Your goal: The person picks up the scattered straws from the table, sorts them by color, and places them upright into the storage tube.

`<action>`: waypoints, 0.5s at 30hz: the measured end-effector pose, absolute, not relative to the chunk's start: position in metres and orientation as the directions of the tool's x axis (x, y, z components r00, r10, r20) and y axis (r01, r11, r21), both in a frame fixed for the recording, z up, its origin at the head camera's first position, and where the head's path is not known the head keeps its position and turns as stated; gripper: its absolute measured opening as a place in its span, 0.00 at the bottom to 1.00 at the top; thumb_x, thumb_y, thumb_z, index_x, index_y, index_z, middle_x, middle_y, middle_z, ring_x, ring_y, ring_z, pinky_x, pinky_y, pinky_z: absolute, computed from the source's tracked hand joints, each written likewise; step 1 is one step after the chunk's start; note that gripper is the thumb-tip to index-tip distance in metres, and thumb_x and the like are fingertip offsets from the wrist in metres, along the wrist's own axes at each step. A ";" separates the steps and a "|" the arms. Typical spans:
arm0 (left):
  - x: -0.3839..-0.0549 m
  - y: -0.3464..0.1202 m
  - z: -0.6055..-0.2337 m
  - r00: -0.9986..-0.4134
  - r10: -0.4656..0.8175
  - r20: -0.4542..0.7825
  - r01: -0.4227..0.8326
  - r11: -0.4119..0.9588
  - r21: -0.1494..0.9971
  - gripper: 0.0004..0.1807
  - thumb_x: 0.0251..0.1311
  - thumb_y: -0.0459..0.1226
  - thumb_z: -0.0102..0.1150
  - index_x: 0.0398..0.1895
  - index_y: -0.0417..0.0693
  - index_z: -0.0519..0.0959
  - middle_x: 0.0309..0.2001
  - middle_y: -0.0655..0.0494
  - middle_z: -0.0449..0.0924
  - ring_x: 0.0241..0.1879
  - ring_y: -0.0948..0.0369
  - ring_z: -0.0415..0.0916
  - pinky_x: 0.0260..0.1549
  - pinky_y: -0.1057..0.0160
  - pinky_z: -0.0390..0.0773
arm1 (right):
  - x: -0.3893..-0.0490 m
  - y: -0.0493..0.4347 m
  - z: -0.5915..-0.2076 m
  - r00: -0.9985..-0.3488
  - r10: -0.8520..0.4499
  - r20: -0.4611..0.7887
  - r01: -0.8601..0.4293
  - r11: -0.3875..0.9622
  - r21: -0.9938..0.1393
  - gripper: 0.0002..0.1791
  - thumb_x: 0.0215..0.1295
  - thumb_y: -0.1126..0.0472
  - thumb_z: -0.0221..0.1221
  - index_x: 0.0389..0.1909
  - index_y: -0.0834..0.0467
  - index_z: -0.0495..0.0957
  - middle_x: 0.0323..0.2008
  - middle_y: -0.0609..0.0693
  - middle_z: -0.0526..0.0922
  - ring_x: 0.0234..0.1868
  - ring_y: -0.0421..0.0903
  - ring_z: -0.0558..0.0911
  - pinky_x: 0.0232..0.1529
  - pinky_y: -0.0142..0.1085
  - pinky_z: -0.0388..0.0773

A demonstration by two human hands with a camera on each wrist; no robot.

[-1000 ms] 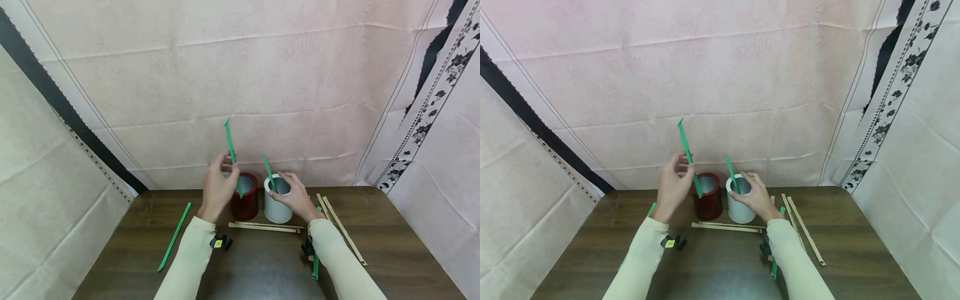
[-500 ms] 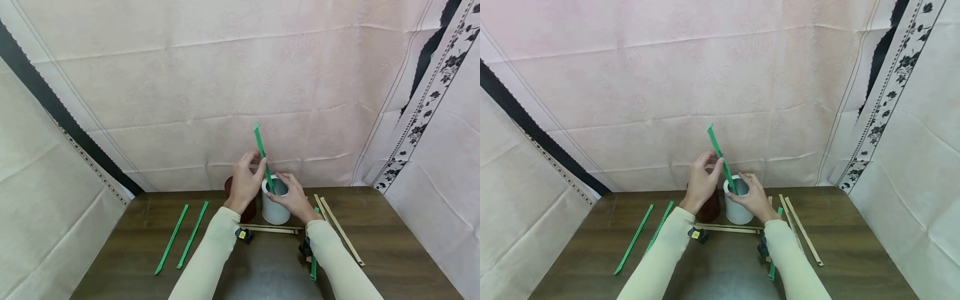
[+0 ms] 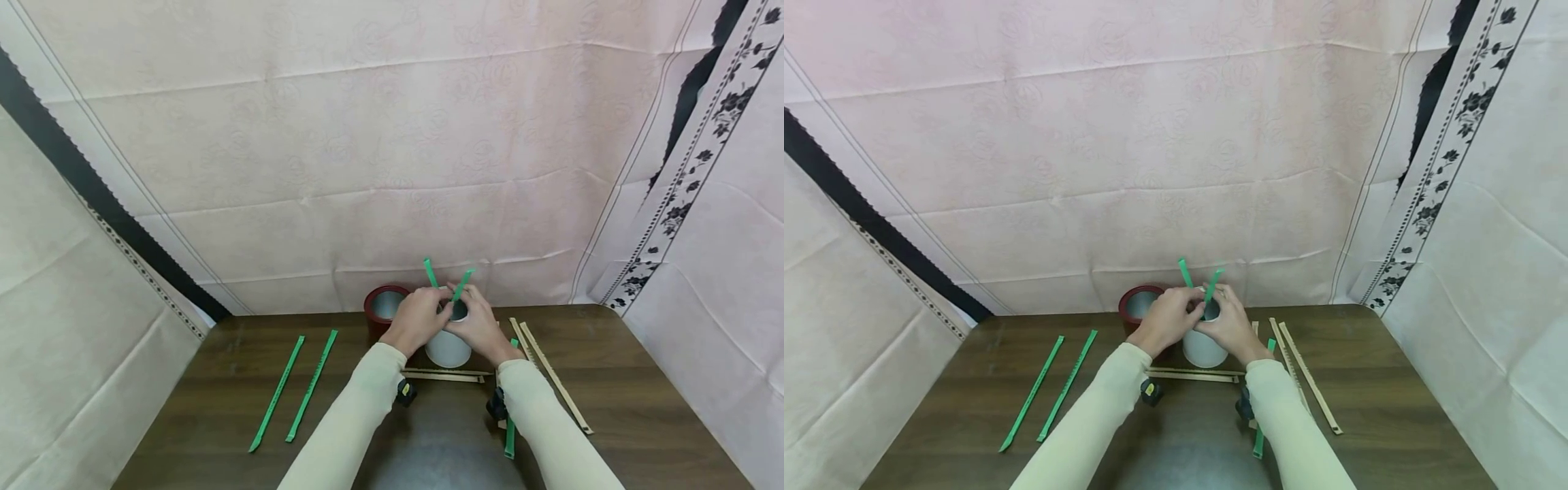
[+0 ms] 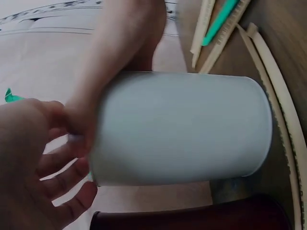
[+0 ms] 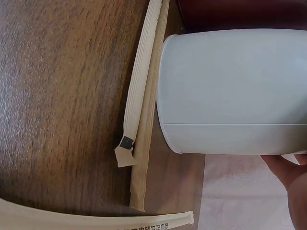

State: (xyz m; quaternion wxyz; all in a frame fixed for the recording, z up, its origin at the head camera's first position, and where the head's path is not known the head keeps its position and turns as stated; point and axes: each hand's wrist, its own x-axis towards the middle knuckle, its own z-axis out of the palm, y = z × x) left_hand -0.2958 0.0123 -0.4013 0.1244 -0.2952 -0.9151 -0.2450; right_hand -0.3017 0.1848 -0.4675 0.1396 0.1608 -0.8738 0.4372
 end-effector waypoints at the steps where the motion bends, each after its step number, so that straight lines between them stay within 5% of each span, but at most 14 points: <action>1: -0.296 0.013 -0.403 -0.793 0.490 0.363 0.604 0.714 0.354 0.14 0.76 0.41 0.61 0.59 0.52 0.87 0.46 0.57 0.90 0.34 0.63 0.84 0.31 0.66 0.81 | -0.302 0.185 -0.468 -0.909 -0.158 0.386 -0.405 0.561 -0.722 0.45 0.65 0.47 0.73 0.79 0.55 0.67 0.72 0.53 0.67 0.75 0.61 0.67 0.70 0.64 0.68; 5: -0.291 0.008 -0.401 -0.789 0.491 0.369 0.604 0.730 0.319 0.14 0.77 0.42 0.60 0.58 0.51 0.88 0.50 0.55 0.90 0.42 0.59 0.86 0.39 0.64 0.84 | -0.303 0.182 -0.469 -0.907 -0.152 0.392 -0.407 0.548 -0.730 0.47 0.64 0.47 0.74 0.80 0.57 0.66 0.73 0.55 0.67 0.74 0.60 0.68 0.69 0.63 0.70; 15: -0.267 -0.058 -0.350 -0.815 0.417 0.403 0.572 0.689 0.445 0.11 0.75 0.42 0.62 0.51 0.49 0.89 0.47 0.58 0.89 0.44 0.62 0.83 0.46 0.58 0.83 | -0.304 0.187 -0.469 -0.886 -0.148 0.438 -0.440 0.562 -0.700 0.48 0.62 0.40 0.74 0.78 0.57 0.68 0.69 0.55 0.70 0.67 0.58 0.73 0.63 0.59 0.74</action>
